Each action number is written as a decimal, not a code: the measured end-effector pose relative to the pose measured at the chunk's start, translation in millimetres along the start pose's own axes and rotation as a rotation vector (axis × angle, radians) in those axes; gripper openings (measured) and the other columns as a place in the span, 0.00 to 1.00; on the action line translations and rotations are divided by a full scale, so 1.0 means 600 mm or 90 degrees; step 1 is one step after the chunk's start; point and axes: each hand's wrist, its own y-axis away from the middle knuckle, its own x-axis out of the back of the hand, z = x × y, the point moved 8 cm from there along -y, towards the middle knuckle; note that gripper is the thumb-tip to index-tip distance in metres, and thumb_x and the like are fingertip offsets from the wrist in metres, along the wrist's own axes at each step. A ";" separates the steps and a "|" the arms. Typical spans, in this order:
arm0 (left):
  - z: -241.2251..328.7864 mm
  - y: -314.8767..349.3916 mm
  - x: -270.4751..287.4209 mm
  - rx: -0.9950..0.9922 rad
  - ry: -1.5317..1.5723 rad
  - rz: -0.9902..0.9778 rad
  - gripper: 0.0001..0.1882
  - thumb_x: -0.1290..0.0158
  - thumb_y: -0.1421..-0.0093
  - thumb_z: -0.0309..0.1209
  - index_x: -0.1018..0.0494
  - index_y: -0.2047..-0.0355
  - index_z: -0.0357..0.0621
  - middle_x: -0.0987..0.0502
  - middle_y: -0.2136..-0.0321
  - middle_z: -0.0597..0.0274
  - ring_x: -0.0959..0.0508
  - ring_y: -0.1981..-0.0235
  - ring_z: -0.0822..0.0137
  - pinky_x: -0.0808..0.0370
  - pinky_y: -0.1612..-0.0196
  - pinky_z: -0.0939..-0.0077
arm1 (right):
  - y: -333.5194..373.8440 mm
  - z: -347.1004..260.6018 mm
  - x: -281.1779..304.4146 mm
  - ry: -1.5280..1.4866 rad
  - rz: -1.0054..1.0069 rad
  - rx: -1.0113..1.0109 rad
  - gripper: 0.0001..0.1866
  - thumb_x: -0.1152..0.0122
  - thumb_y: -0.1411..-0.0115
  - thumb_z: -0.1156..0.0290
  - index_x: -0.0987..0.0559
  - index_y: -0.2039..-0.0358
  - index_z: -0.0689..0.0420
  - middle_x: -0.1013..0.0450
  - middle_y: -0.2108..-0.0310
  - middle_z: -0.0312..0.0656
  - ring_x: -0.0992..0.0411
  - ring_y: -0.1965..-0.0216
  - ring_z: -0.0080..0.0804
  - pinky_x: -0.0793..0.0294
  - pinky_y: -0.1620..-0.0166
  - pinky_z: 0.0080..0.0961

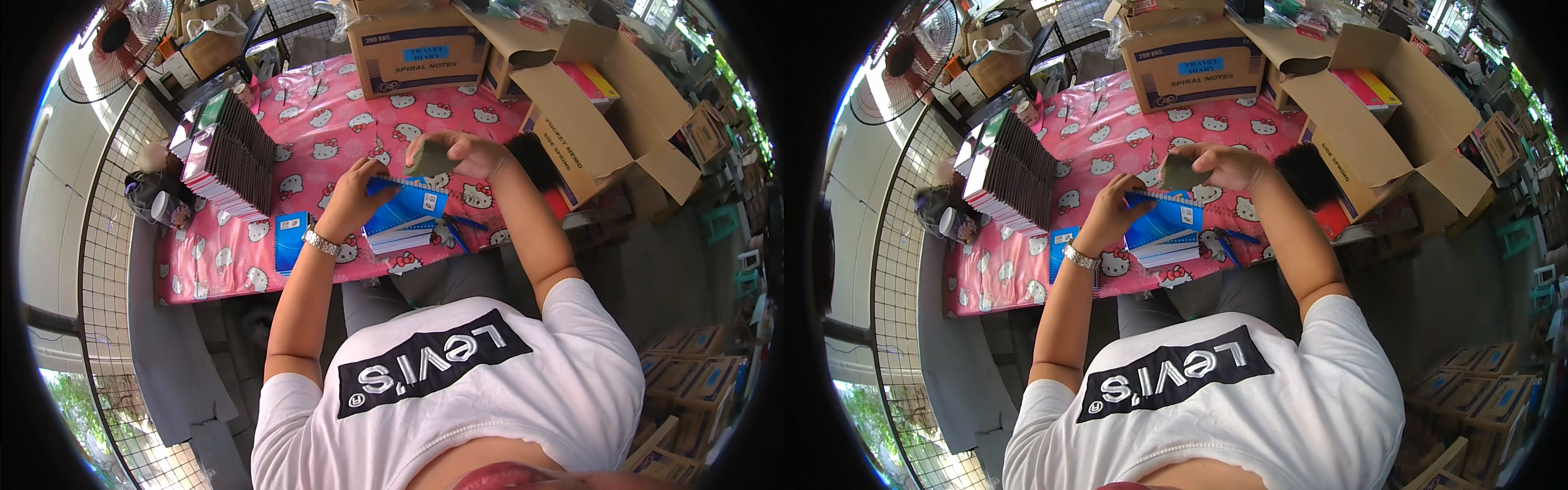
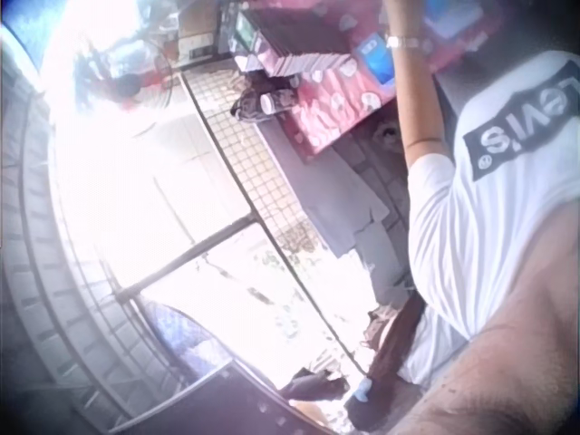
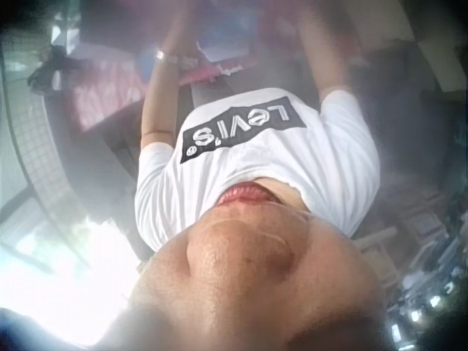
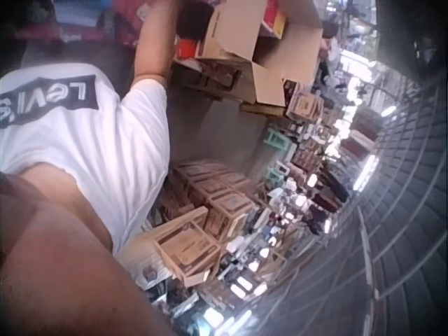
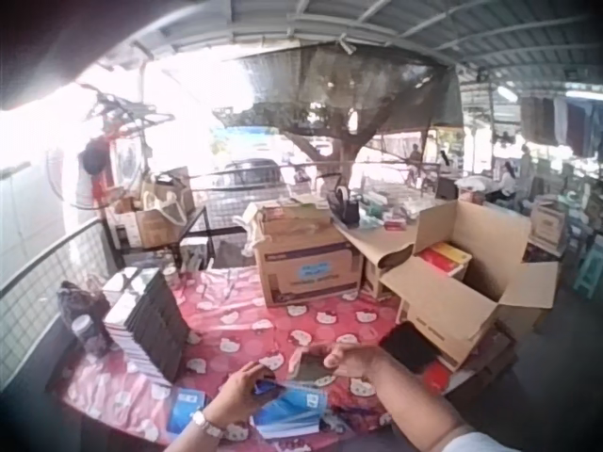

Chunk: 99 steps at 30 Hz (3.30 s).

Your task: The person assembles spiral notebooks by threading a metal coil binder through the pre-punched holes in a notebook cover and several pages by hand.

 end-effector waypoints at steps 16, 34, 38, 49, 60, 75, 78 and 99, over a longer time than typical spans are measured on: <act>-0.082 0.056 -0.009 0.239 0.338 0.201 0.12 0.42 0.38 0.25 0.23 0.56 0.30 0.20 0.70 0.65 0.22 0.72 0.76 0.23 0.68 0.83 | 0.190 0.329 -0.083 0.945 0.605 -0.134 0.39 0.39 0.40 0.51 0.38 0.34 0.58 0.36 0.38 0.49 0.40 0.37 0.52 0.42 0.37 0.53; -0.019 0.087 0.006 0.176 0.120 0.340 0.13 0.41 0.42 0.22 0.19 0.55 0.40 0.19 0.77 0.56 0.23 0.77 0.80 0.26 0.72 0.83 | 0.081 -0.013 -0.194 0.286 0.380 0.127 0.26 0.41 0.35 0.66 0.31 0.39 0.61 0.28 0.49 0.42 0.31 0.47 0.33 0.29 0.48 0.30; 0.016 0.091 0.047 0.038 -0.006 0.407 0.13 0.41 0.45 0.21 0.19 0.57 0.41 0.18 0.71 0.55 0.18 0.72 0.66 0.25 0.69 0.75 | 0.062 0.022 -0.198 -0.188 0.294 0.090 0.24 0.46 0.31 0.68 0.34 0.37 0.62 0.29 0.48 0.40 0.33 0.46 0.23 0.31 0.47 0.25; -0.204 0.116 0.144 0.282 -0.550 -0.239 0.09 0.47 0.45 0.31 0.25 0.64 0.45 0.21 0.65 0.60 0.22 0.57 0.53 0.29 0.55 0.53 | 0.200 0.325 0.013 0.595 0.585 -0.124 0.34 0.30 0.46 0.62 0.31 0.41 0.57 0.28 0.50 0.52 0.28 0.48 0.51 0.29 0.45 0.39; -0.313 0.278 0.141 0.416 -0.317 -0.040 0.32 0.44 0.43 0.32 0.36 0.37 0.50 0.36 0.37 0.46 0.32 0.40 0.42 0.31 0.40 0.54 | 0.222 0.283 0.184 0.826 0.742 -0.207 0.19 0.32 0.44 0.63 0.21 0.55 0.56 0.26 0.58 0.48 0.28 0.53 0.49 0.27 0.50 0.40; 0.061 0.070 -0.025 -0.099 -0.293 0.025 0.20 0.38 0.45 0.37 0.24 0.53 0.47 0.25 0.52 0.55 0.25 0.51 0.52 0.25 0.49 0.60 | 0.198 0.092 0.070 0.639 0.716 0.175 0.16 0.48 0.42 0.79 0.21 0.54 0.60 0.24 0.61 0.50 0.25 0.60 0.47 0.26 0.56 0.34; 0.045 0.058 -0.118 -0.090 -0.427 -0.201 0.17 0.38 0.45 0.39 0.22 0.57 0.48 0.23 0.61 0.61 0.22 0.55 0.56 0.22 0.57 0.60 | 0.191 0.051 0.033 0.513 0.698 0.139 0.13 0.45 0.38 0.73 0.20 0.55 0.61 0.23 0.62 0.49 0.24 0.64 0.41 0.25 0.58 0.32; 0.038 0.033 -0.090 -0.137 -0.269 -0.200 0.13 0.40 0.47 0.32 0.19 0.60 0.46 0.20 0.65 0.56 0.20 0.70 0.52 0.21 0.63 0.61 | 0.157 0.152 -0.109 -0.094 0.591 -0.044 0.14 0.45 0.41 0.75 0.18 0.56 0.62 0.21 0.66 0.36 0.31 0.76 0.18 0.33 0.73 0.17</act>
